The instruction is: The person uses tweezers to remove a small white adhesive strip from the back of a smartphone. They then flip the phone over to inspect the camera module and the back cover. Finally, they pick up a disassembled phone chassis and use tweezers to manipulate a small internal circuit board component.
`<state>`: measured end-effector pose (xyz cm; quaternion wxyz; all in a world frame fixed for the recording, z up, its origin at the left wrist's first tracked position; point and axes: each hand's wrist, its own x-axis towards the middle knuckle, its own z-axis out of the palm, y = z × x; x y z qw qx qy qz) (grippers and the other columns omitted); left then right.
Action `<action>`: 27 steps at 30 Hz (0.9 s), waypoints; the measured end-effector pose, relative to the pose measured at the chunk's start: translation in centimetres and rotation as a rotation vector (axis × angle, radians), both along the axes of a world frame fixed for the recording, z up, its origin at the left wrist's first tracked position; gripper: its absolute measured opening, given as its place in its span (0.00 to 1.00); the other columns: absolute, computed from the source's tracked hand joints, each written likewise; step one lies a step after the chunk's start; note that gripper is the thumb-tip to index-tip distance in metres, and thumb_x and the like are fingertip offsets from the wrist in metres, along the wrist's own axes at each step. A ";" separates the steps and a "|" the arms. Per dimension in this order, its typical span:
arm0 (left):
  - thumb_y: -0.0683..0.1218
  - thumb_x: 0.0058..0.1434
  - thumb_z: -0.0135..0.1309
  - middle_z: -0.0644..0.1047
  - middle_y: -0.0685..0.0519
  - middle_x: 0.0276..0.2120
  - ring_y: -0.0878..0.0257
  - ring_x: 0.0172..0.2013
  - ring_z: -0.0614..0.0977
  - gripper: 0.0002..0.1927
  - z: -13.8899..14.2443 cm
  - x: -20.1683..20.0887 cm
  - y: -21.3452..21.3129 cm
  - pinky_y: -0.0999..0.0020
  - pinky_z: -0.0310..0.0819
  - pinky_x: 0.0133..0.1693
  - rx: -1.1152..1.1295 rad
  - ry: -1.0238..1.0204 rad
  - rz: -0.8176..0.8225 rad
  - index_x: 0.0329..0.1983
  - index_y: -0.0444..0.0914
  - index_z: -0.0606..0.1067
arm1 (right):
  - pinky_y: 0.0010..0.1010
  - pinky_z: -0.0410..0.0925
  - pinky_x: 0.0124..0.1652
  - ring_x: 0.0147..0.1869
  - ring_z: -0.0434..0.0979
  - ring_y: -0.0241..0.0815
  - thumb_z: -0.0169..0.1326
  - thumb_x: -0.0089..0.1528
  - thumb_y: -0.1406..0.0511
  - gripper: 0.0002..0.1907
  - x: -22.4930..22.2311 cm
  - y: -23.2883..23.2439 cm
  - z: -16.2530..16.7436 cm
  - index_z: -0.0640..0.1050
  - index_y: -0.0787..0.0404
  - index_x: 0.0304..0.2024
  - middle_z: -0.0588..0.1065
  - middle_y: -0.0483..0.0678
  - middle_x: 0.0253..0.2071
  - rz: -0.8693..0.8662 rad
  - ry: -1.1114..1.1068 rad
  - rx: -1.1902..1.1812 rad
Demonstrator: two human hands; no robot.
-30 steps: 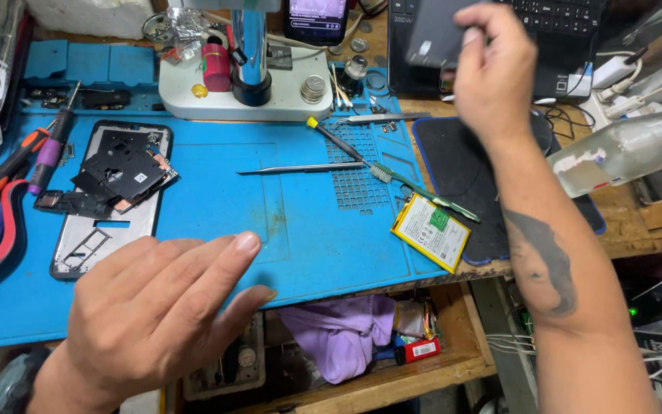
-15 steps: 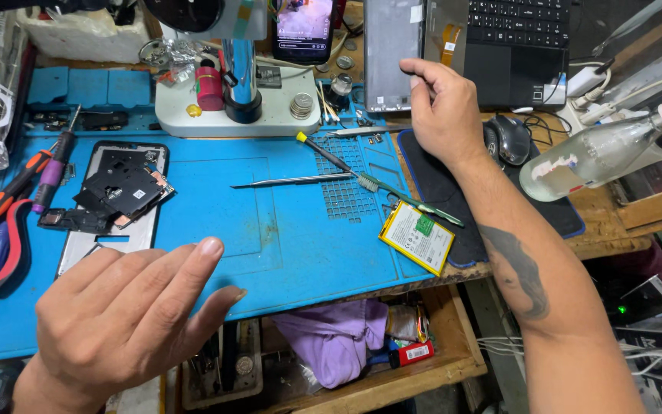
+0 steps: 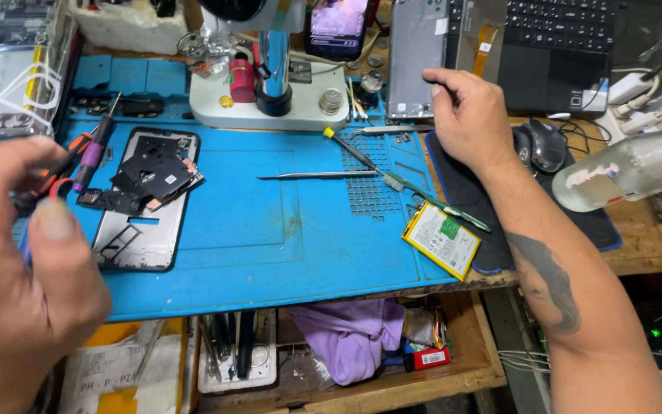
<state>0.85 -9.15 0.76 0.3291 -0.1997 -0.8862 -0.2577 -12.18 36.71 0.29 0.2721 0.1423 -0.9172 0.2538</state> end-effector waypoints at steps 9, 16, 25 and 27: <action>0.51 0.59 0.67 0.80 0.46 0.43 0.49 0.45 0.81 0.21 1.9 -2.4 1.5 0.56 0.73 0.49 -0.399 0.035 0.200 0.48 0.33 0.77 | 0.29 0.72 0.38 0.37 0.80 0.42 0.58 0.68 0.68 0.11 0.2 -0.1 0.2 0.84 0.64 0.51 0.80 0.54 0.41 -0.025 0.029 0.079; 0.60 0.50 0.67 0.80 0.45 0.37 0.49 0.47 0.80 0.29 2.3 -3.7 2.7 0.55 0.69 0.46 -0.445 0.004 0.144 0.43 0.32 0.78 | 0.29 0.74 0.41 0.41 0.82 0.42 0.60 0.68 0.67 0.08 0.0 0.4 -0.2 0.84 0.63 0.48 0.80 0.54 0.46 -0.009 0.059 0.076; 0.59 0.52 0.66 0.81 0.45 0.42 0.45 0.56 0.75 0.30 0.8 -4.9 2.4 0.51 0.65 0.51 -0.401 -0.094 0.122 0.49 0.33 0.79 | 0.31 0.74 0.47 0.47 0.81 0.44 0.62 0.67 0.69 0.09 0.0 0.8 -0.4 0.84 0.63 0.50 0.77 0.53 0.50 -0.003 0.122 0.113; 0.60 0.52 0.66 0.81 0.43 0.41 0.45 0.56 0.75 0.29 0.6 -5.2 2.2 0.50 0.65 0.52 -0.411 -0.123 0.129 0.49 0.34 0.79 | 0.31 0.74 0.48 0.48 0.80 0.44 0.62 0.67 0.69 0.09 -0.1 0.8 -0.4 0.84 0.64 0.49 0.76 0.54 0.51 0.002 0.147 0.114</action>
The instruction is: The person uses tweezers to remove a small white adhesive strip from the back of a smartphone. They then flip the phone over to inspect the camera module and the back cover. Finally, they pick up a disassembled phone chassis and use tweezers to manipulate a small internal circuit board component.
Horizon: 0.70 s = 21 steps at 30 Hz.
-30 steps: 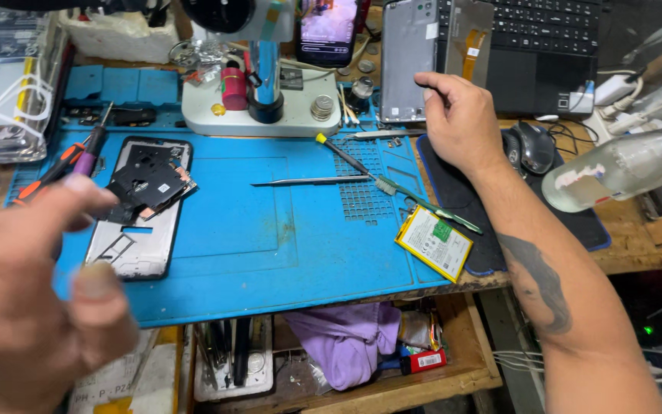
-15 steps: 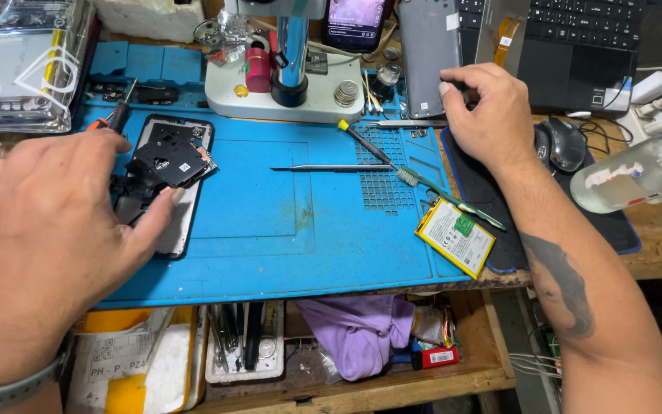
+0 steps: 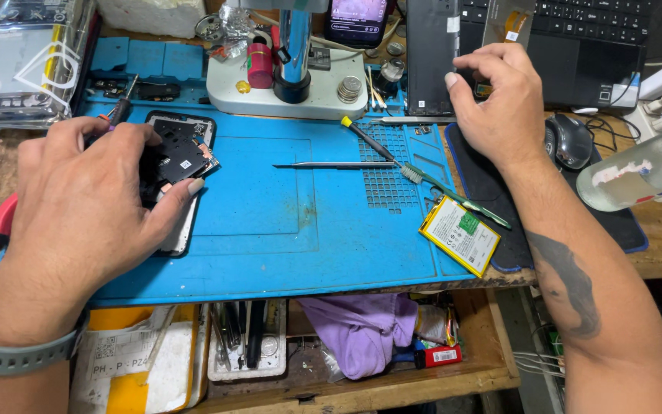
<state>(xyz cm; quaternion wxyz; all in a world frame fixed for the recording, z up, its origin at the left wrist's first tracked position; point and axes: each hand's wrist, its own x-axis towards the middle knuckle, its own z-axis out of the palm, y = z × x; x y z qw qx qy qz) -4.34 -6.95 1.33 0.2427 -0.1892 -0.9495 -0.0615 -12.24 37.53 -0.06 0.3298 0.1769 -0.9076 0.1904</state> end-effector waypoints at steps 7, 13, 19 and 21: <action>0.59 0.53 0.66 0.81 0.43 0.41 0.46 0.55 0.76 0.29 -0.4 -0.6 -0.5 0.51 0.63 0.55 0.019 -0.027 -0.042 0.48 0.34 0.79 | 0.31 0.73 0.51 0.52 0.80 0.43 0.62 0.67 0.70 0.07 0.1 0.2 0.0 0.83 0.65 0.47 0.75 0.53 0.53 0.003 0.023 0.013; 0.57 0.50 0.69 0.79 0.41 0.40 0.44 0.47 0.76 0.31 -0.1 -1.0 -0.6 0.50 0.64 0.52 0.089 -0.062 -0.047 0.48 0.31 0.76 | 0.31 0.74 0.52 0.53 0.80 0.42 0.62 0.69 0.70 0.07 0.2 0.1 0.0 0.83 0.65 0.48 0.75 0.52 0.53 0.026 0.034 0.008; 0.53 0.52 0.70 0.76 0.36 0.39 0.43 0.45 0.75 0.32 0.4 -0.6 -0.2 0.52 0.73 0.45 0.193 -0.025 -0.084 0.50 0.27 0.72 | 0.31 0.74 0.52 0.52 0.80 0.42 0.62 0.69 0.70 0.07 0.3 0.1 0.2 0.83 0.66 0.49 0.75 0.52 0.53 0.033 0.037 0.004; 0.51 0.54 0.70 0.76 0.37 0.38 0.46 0.43 0.77 0.30 0.7 -0.5 -0.3 0.54 0.74 0.42 0.282 -0.062 -0.073 0.50 0.27 0.71 | 0.30 0.74 0.52 0.52 0.80 0.42 0.62 0.69 0.70 0.07 0.2 0.1 0.1 0.82 0.66 0.49 0.75 0.52 0.53 0.042 0.037 0.000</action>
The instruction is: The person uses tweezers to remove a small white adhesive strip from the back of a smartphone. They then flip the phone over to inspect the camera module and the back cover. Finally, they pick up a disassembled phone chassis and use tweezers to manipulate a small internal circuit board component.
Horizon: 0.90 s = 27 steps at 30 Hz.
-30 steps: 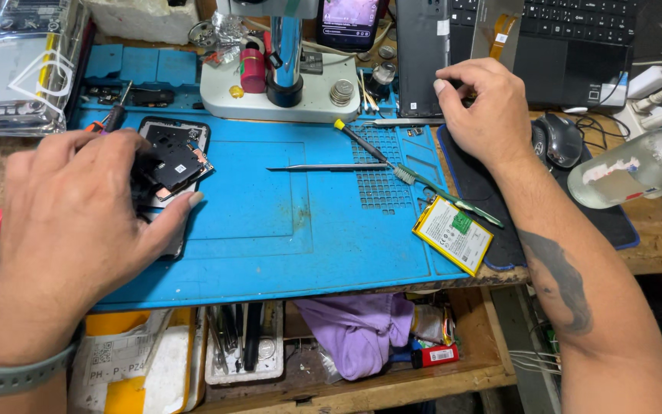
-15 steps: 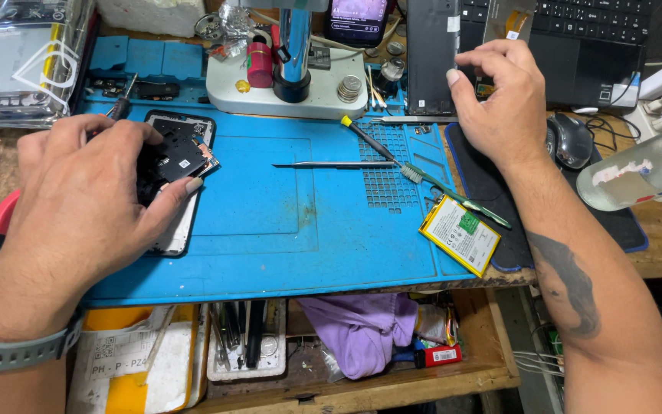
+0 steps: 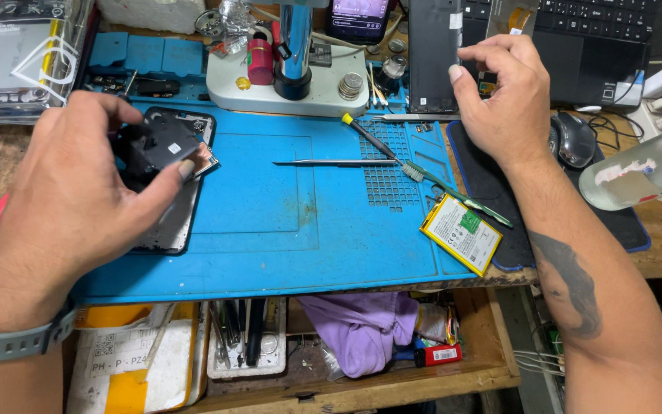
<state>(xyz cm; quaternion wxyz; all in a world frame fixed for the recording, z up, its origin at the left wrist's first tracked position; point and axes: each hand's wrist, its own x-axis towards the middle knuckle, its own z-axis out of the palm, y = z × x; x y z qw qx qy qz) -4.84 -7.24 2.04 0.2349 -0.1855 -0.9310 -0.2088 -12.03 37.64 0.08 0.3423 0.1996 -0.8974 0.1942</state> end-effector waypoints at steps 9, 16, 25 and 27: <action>0.52 0.57 0.69 0.76 0.39 0.38 0.50 0.33 0.79 0.33 0.6 0.2 0.0 0.57 0.75 0.37 0.115 -0.175 0.087 0.55 0.28 0.68 | 0.31 0.74 0.52 0.53 0.80 0.43 0.62 0.69 0.71 0.08 -0.2 0.4 -0.3 0.82 0.66 0.50 0.75 0.53 0.51 0.007 0.009 0.012; 0.52 0.51 0.70 0.77 0.36 0.37 0.40 0.41 0.78 0.34 -0.2 0.0 0.1 0.49 0.73 0.44 -0.100 -0.093 -0.002 0.53 0.28 0.70 | 0.31 0.74 0.53 0.52 0.80 0.43 0.60 0.69 0.71 0.10 0.8 -1.2 1.2 0.81 0.65 0.53 0.75 0.53 0.53 0.048 0.055 0.047; 0.55 0.51 0.69 0.79 0.37 0.44 0.39 0.46 0.79 0.39 -0.7 -0.4 0.5 0.48 0.72 0.47 -0.117 -0.027 -0.061 0.60 0.29 0.68 | 0.37 0.74 0.48 0.49 0.79 0.50 0.62 0.70 0.64 0.11 3.3 -11.2 5.6 0.78 0.59 0.54 0.76 0.50 0.48 0.488 0.049 0.452; 0.55 0.51 0.69 0.78 0.37 0.44 0.39 0.47 0.79 0.40 -0.9 -0.2 0.7 0.48 0.72 0.47 -0.113 -0.052 -0.034 0.61 0.29 0.68 | 0.39 0.73 0.46 0.49 0.79 0.51 0.60 0.70 0.63 0.12 2.3 -14.5 4.5 0.77 0.60 0.53 0.75 0.49 0.46 0.596 0.006 0.453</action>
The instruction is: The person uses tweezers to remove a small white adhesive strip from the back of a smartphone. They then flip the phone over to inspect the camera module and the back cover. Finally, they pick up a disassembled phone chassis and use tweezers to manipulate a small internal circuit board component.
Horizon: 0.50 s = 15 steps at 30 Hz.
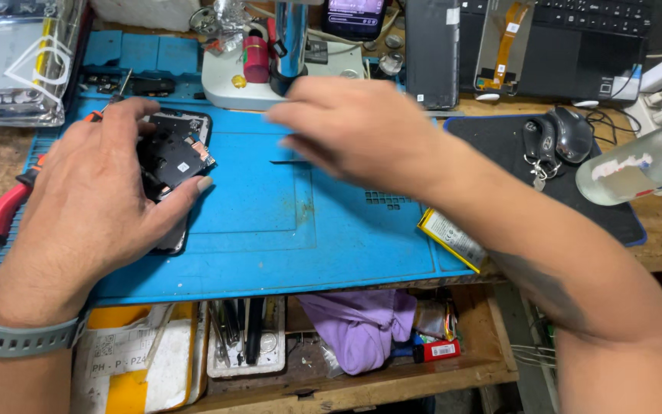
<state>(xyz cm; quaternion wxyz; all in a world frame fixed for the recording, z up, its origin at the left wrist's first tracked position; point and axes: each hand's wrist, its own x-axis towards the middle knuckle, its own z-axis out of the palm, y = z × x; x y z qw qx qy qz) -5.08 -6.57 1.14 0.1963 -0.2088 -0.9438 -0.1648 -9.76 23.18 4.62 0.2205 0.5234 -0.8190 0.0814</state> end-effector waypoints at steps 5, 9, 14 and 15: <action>0.54 0.50 0.70 0.77 0.35 0.47 0.39 0.50 0.77 0.42 -0.2 -0.3 -0.2 0.49 0.72 0.50 0.062 -0.032 -0.030 0.62 0.29 0.66 | 0.43 0.73 0.43 0.46 0.79 0.55 0.59 0.65 0.63 0.12 -4.0 -7.8 -2.7 0.78 0.58 0.51 0.73 0.52 0.44 -0.024 -0.196 -0.049; 0.53 0.49 0.70 0.76 0.35 0.47 0.38 0.49 0.77 0.42 -0.5 -0.8 -0.3 0.49 0.72 0.50 0.091 -0.055 -0.058 0.60 0.28 0.65 | 0.45 0.72 0.43 0.47 0.79 0.57 0.58 0.63 0.65 0.09 -6.1 -10.3 -3.5 0.81 0.56 0.46 0.75 0.52 0.44 -0.051 -0.314 -0.017; 0.52 0.51 0.70 0.77 0.34 0.46 0.38 0.48 0.79 0.41 -0.9 -1.0 -0.3 0.49 0.73 0.50 0.134 -0.052 -0.068 0.60 0.28 0.63 | 0.46 0.71 0.44 0.47 0.78 0.58 0.61 0.60 0.63 0.07 -7.0 -10.4 -3.4 0.82 0.57 0.40 0.76 0.52 0.42 -0.016 -0.382 -0.008; 0.52 0.51 0.70 0.77 0.34 0.46 0.38 0.47 0.79 0.41 -1.0 -1.0 -0.3 0.49 0.73 0.49 0.142 -0.062 -0.063 0.60 0.28 0.63 | 0.46 0.71 0.44 0.47 0.78 0.57 0.61 0.61 0.63 0.07 -6.9 -10.4 -3.5 0.82 0.57 0.40 0.76 0.52 0.42 -0.023 -0.387 -0.008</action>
